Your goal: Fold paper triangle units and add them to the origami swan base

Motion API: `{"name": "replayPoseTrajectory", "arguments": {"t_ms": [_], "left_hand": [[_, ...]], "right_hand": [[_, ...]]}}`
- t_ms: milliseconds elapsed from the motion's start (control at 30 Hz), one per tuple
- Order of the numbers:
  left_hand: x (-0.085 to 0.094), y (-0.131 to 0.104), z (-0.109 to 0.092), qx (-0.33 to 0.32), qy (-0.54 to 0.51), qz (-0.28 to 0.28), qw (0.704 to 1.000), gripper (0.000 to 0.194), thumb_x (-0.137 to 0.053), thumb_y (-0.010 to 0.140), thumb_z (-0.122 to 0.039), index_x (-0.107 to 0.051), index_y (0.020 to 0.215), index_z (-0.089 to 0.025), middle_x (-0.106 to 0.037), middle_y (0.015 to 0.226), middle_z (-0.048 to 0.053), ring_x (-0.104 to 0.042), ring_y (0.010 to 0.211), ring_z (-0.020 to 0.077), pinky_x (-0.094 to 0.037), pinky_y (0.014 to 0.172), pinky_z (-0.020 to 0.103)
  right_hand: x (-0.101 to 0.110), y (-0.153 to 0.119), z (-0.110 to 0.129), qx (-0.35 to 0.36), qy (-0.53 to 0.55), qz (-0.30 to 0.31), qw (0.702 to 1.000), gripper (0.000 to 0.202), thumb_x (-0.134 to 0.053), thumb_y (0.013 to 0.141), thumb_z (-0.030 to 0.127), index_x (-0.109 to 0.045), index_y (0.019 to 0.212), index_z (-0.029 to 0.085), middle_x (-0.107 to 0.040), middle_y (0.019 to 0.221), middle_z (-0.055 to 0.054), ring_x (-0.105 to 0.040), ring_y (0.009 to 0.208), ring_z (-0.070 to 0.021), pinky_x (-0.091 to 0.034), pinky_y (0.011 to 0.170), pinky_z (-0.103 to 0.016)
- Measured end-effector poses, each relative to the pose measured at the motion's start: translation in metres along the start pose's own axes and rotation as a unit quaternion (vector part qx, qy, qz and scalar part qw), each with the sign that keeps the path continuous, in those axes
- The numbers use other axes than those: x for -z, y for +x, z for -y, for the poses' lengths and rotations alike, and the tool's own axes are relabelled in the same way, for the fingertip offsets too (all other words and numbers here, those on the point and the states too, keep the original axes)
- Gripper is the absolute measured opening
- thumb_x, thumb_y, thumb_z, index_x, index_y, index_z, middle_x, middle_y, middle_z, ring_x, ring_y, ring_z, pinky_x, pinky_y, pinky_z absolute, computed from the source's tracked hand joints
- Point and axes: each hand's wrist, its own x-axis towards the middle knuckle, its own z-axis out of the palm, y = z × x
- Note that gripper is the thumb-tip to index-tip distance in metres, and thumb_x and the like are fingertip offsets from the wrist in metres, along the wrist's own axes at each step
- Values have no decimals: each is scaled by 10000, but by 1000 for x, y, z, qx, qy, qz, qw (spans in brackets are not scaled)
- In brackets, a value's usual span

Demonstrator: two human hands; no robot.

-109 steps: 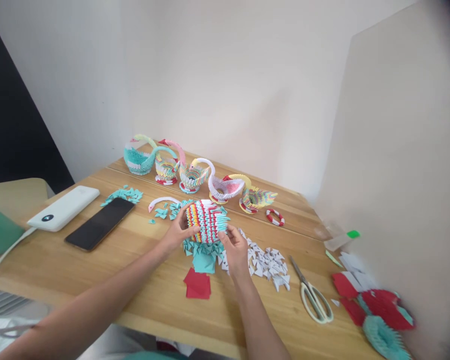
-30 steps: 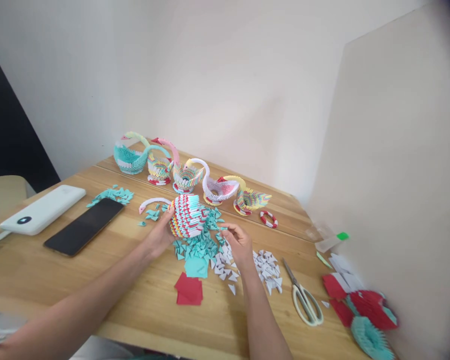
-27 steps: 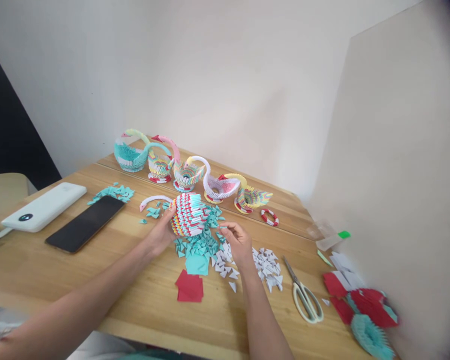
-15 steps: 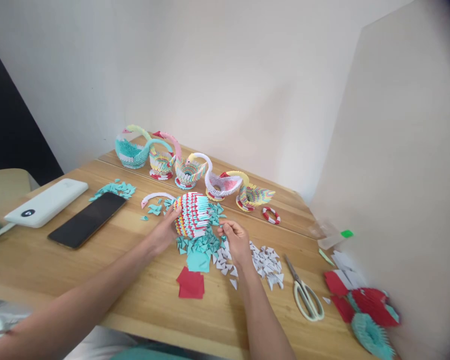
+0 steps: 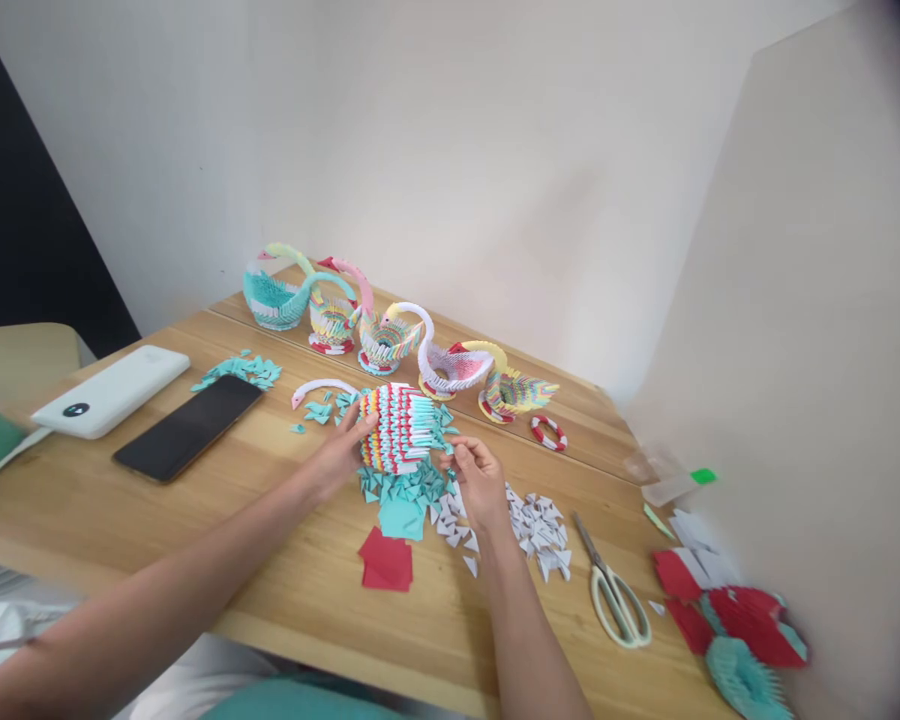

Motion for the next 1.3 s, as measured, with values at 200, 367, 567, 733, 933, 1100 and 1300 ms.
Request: {"name": "replayPoseTrajectory", "arguments": {"t_ms": [200,367,567,733,933,1100,1300], "left_hand": [[-3,-2,-1,0,12,-3,1000,569,-693,833,-351,-469,1354,-306,-637,1271,81,-682,1015,246,-576,836,370],[-5,-4,-3,2,20,-4,1000,611,-702,823,-357,-445,1376,-312,-647,1250,86,-693,974,246,-581,815,380],[-5,-4,-2,0,44,5,999,641,-721,804,-367,-433,1375,-336,-629,1276,67,-662,1049,249,-564,842,356],[-2,-2,2,-5,65,5,998,638,-736,782,-393,-455,1352,-331,-613,1294,69,-637,1094,269,-544,856,355],[-1,-2,0,-13,77,10,997,603,-725,787,-404,-472,1327,-318,-600,1305,79,-620,1119,281,-531,873,376],[-1,-1,0,-6,80,7,997,608,-726,782,-419,-459,1320,-322,-599,1307,79,-632,1093,275,-535,839,357],[0,-1,0,-2,94,7,996,651,-722,780,-443,-425,1345,-319,-600,1300,76,-645,1063,254,-527,858,353]], "right_hand": [[-1,-3,1,-3,2,0,1000,284,-782,686,415,-724,885,221,-707,733,1,-642,668,-154,-511,696,-304],[-2,-4,0,1,-3,-14,1000,255,-798,665,402,-739,839,225,-710,742,-7,-649,680,-167,-520,704,-324],[-1,-3,-6,-4,21,5,1000,231,-810,669,398,-741,821,238,-706,729,-3,-637,708,-172,-512,722,-337],[-5,-3,-5,-19,62,7,998,232,-833,641,406,-736,781,249,-702,725,15,-625,678,-151,-513,701,-316],[-8,-4,1,-35,77,20,996,265,-867,581,419,-727,723,243,-674,689,25,-604,632,-138,-523,682,-312],[-8,-4,0,-29,66,25,997,275,-866,581,429,-722,725,244,-672,678,21,-601,617,-143,-521,665,-314],[-7,-3,0,-23,65,25,997,269,-858,601,439,-728,734,244,-667,679,26,-598,621,-134,-520,663,-304]]}}
